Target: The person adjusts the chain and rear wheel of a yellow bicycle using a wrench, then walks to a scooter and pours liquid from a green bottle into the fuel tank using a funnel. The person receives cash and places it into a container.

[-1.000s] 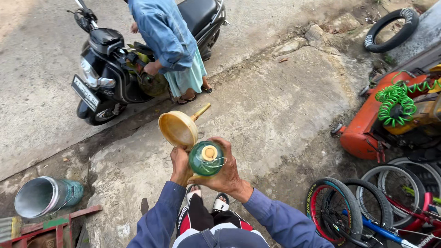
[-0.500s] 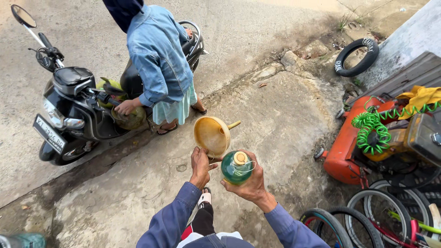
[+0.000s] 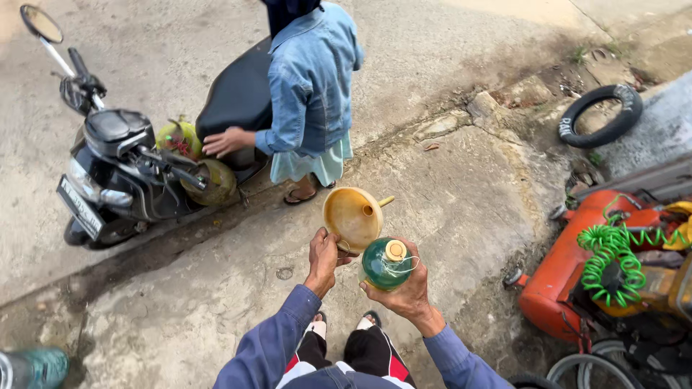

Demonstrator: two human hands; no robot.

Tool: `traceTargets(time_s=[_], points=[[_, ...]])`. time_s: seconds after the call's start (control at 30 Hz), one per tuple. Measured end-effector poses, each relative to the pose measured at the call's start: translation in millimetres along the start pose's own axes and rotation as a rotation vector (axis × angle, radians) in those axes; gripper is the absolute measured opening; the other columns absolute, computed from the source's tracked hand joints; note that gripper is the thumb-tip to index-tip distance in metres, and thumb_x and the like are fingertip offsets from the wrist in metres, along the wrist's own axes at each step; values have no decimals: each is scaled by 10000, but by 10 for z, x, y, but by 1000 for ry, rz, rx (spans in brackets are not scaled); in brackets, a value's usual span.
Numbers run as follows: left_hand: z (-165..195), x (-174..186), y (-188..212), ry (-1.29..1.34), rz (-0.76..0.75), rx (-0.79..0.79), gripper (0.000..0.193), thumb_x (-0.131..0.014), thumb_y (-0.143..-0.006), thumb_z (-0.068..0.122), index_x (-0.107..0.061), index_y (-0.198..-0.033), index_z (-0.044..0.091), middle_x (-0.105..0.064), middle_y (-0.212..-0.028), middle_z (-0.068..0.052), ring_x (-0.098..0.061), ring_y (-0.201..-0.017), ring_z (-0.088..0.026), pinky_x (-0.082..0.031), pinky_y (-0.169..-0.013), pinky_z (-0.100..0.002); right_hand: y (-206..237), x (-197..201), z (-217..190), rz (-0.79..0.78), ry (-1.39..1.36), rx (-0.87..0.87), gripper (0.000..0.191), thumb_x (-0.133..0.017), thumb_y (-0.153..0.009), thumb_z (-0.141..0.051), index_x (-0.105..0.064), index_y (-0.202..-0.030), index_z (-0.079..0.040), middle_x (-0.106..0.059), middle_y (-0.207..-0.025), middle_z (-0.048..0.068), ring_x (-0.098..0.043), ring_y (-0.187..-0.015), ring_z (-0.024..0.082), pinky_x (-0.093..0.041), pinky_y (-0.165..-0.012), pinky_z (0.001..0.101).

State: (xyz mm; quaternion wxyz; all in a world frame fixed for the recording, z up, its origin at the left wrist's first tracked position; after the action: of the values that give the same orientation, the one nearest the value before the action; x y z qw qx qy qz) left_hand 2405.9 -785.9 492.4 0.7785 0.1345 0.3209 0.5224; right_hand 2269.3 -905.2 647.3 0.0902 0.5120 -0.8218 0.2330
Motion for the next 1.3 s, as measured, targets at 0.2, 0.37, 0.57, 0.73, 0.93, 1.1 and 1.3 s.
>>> traceTargets(time_s=[0.2, 0.37, 0.57, 0.73, 0.93, 1.1, 1.3], points=[[-17, -138, -68, 70, 88, 15, 78, -464, -962, 150, -455, -1036, 128, -740, -927, -142, -755, -640, -290, -520, -511, -321, -305, 149, 154, -132, -23, 26, 928, -972, -586, -201, -470, -1349, -40, -728, -1148, 83, -738, -1054, 187, -605, -934, 337], [50, -208, -104, 82, 110, -55, 99, -445, -1001, 171, -468, -1075, 110, -755, -911, -137, -767, -642, -241, -531, -519, -283, -470, 218, 270, -194, -7, 41, 933, -968, -570, -205, -468, -1341, -43, -719, -1144, 85, -732, -1049, 186, -606, -926, 339], [183, -148, -68, 123, 194, -98, 128, -435, -1004, 164, -499, -1097, 103, -737, -867, -128, -735, -592, -231, -512, -464, -292, -576, 209, 314, -258, 3, 74, 954, -976, -565, -224, -456, -1345, -48, -707, -1165, 90, -728, -1060, 197, -598, -936, 343], [364, -62, -7, 87, 270, -155, 78, -485, -1000, 154, -514, -1025, 87, -713, -788, -128, -725, -577, -210, -516, -468, -298, -607, 189, 282, -315, 24, 125, 937, -965, -553, -230, -479, -1337, -64, -684, -1259, 114, -700, -1138, 227, -569, -991, 379], [463, -74, 86, 39, 264, -150, 105, -570, -979, 167, -538, -940, 75, -734, -754, -92, -729, -622, -171, -495, -561, -275, -576, 110, 256, -412, -22, 163, 938, -971, -564, -244, -484, -1344, -62, -559, -1479, 152, -624, -1303, 283, -523, -1083, 402], [510, -166, 194, -61, 244, -243, 136, -588, -938, 150, -543, -882, 35, -708, -733, -90, -742, -619, -184, -494, -540, -298, -573, 20, 248, -464, -19, 155, 950, -961, -566, -224, -489, -1373, -52, -515, -1531, 175, -580, -1361, 313, -503, -1114, 417], [530, -200, 204, -144, 240, -248, 143, -578, -915, 142, -580, -889, 2, -657, -710, -121, -663, -583, -183, -541, -499, -308, -553, -67, 240, -472, 5, 126, 932, -963, -565, -240, -506, -1355, -50, -659, -1324, 127, -669, -1238, 270, -537, -1060, 397]])
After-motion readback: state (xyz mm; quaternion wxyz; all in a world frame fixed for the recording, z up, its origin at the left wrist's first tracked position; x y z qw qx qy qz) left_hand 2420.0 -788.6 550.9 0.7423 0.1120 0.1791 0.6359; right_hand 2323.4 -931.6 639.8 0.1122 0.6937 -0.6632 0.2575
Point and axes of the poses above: each hand's wrist, its own y-axis away from the middle knuckle, its own x-axis out of the back of the hand, z = x × y, the point moved 4 cm from there along -y, towards the middle knuckle
